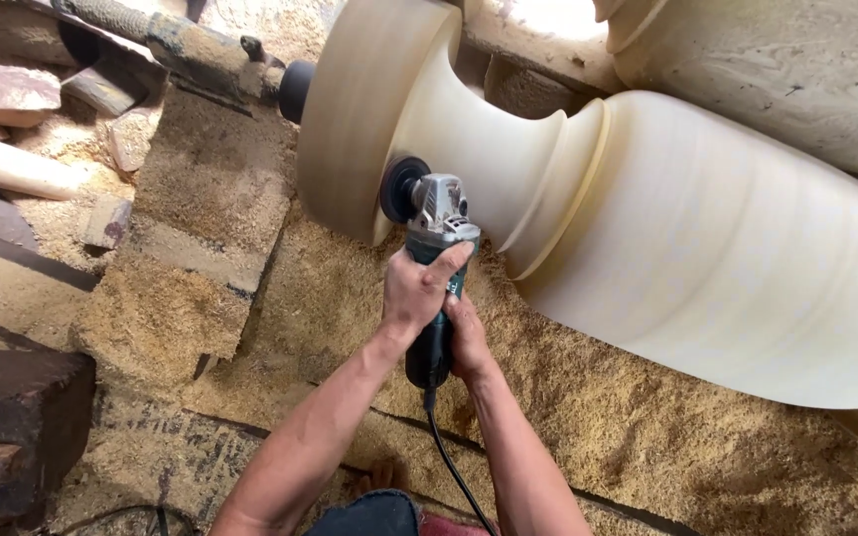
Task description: Sanding a large wooden vase on a lathe using an angle grinder with a sanding attachment.
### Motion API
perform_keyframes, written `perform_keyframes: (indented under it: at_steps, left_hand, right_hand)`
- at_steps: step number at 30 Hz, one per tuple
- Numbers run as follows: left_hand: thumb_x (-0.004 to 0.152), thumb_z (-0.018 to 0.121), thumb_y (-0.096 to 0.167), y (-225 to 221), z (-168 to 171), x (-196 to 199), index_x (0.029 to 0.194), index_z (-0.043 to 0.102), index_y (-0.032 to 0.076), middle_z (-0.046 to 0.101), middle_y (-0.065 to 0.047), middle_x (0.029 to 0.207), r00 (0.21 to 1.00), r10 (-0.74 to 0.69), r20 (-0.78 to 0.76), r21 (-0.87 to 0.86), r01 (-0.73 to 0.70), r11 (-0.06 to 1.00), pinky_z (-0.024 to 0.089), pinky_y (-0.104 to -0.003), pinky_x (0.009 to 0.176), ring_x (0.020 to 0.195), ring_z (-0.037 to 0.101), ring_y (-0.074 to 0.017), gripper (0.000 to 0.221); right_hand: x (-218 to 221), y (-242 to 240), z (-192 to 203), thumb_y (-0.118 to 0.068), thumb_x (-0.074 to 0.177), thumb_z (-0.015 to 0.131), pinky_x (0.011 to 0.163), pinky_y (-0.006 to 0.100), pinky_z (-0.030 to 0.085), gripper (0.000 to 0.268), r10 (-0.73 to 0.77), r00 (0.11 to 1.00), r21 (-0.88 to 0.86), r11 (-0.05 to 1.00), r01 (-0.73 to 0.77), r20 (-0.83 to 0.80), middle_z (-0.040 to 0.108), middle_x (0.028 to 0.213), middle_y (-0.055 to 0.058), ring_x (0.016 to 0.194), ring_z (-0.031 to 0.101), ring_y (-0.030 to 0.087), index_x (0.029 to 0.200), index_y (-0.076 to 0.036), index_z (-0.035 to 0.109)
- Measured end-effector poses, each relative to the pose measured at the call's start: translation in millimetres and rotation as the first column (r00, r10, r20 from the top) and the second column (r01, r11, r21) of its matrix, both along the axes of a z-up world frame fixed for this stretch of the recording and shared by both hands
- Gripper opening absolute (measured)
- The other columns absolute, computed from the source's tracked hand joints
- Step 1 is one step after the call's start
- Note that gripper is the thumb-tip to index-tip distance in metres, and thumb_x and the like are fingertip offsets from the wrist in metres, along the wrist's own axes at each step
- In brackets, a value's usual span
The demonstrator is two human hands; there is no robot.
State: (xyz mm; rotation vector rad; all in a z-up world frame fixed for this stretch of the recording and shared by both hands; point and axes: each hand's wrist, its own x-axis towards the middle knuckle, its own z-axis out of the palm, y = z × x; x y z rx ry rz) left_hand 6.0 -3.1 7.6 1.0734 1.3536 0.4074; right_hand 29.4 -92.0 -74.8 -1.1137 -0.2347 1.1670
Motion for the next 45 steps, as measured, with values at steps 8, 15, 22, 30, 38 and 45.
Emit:
perform_keyframes:
  at_steps: [8,15,22,30,38,45]
  left_hand:
    - [0.077,0.079,0.047,6.8,15.6,5.5,0.098,0.077,0.004,0.073,-0.013,0.087,0.984,0.057,0.168,-0.003,-0.058,0.998,0.054,-0.047,0.076,0.086,0.065,-0.0219,0.048]
    - [0.083,0.070,0.058,14.1,2.4,10.5,0.124,0.066,-0.006,0.067,-0.027,0.112,0.938,0.007,0.347,-0.042,0.009,0.999,0.049,-0.053,0.082,0.102,0.060,-0.0332,0.076]
    - [0.081,0.072,0.053,10.6,23.9,16.8,0.105,0.070,0.001,0.061,-0.009,0.088,0.921,0.059,0.385,-0.145,-0.003,0.989,0.053,-0.039,0.069,0.080,0.058,-0.0186,0.057]
    - [0.083,0.073,0.048,8.0,13.5,18.2,0.095,0.071,0.001,0.063,-0.009,0.076,0.897,0.059,0.439,-0.189,0.028,0.982,0.052,-0.035,0.057,0.067,0.059,-0.0169,0.049]
    - [0.083,0.073,0.051,20.8,15.3,15.0,0.111,0.071,-0.003,0.066,-0.018,0.098,0.940,0.008,0.341,-0.035,0.004,0.999,0.053,-0.047,0.078,0.092,0.060,-0.0257,0.060]
    - [0.089,0.070,0.052,19.1,-1.0,13.1,0.129,0.064,-0.006,0.065,-0.026,0.113,0.927,-0.029,0.375,-0.024,0.041,0.999,0.052,-0.055,0.086,0.104,0.062,-0.0339,0.071]
  right_hand:
    - [26.8,-4.4,9.3,-0.040,0.092,0.069,0.061,0.039,0.053,0.039,0.100,0.914,-0.228,0.974,-0.009,0.394,0.056,0.082,0.009,0.072,0.060,0.024,0.121,-0.015,0.061]
    - [38.9,-10.0,19.8,-0.044,0.086,0.079,0.069,0.040,0.055,0.054,0.173,0.893,-0.441,0.897,0.032,0.416,0.065,0.088,0.012,0.081,0.064,0.025,0.130,-0.017,0.062]
    - [37.3,-10.5,45.8,-0.049,0.085,0.080,0.070,0.042,0.055,0.061,0.186,0.885,-0.514,0.855,0.068,0.426,0.068,0.090,0.014,0.083,0.067,0.028,0.133,-0.018,0.060]
    - [37.6,-12.9,45.5,-0.048,0.087,0.077,0.073,0.042,0.056,0.061,0.164,0.893,-0.537,0.838,0.099,0.419,0.068,0.094,0.016,0.087,0.068,0.029,0.135,-0.017,0.057]
    - [36.0,0.1,28.4,-0.044,0.088,0.076,0.071,0.043,0.056,0.055,0.153,0.909,-0.431,0.902,0.033,0.389,0.067,0.092,0.015,0.085,0.065,0.028,0.134,-0.018,0.060]
    - [37.3,-5.5,16.3,-0.042,0.088,0.077,0.067,0.040,0.055,0.054,0.130,0.919,-0.388,0.921,0.028,0.373,0.065,0.088,0.012,0.082,0.064,0.025,0.133,-0.017,0.062]
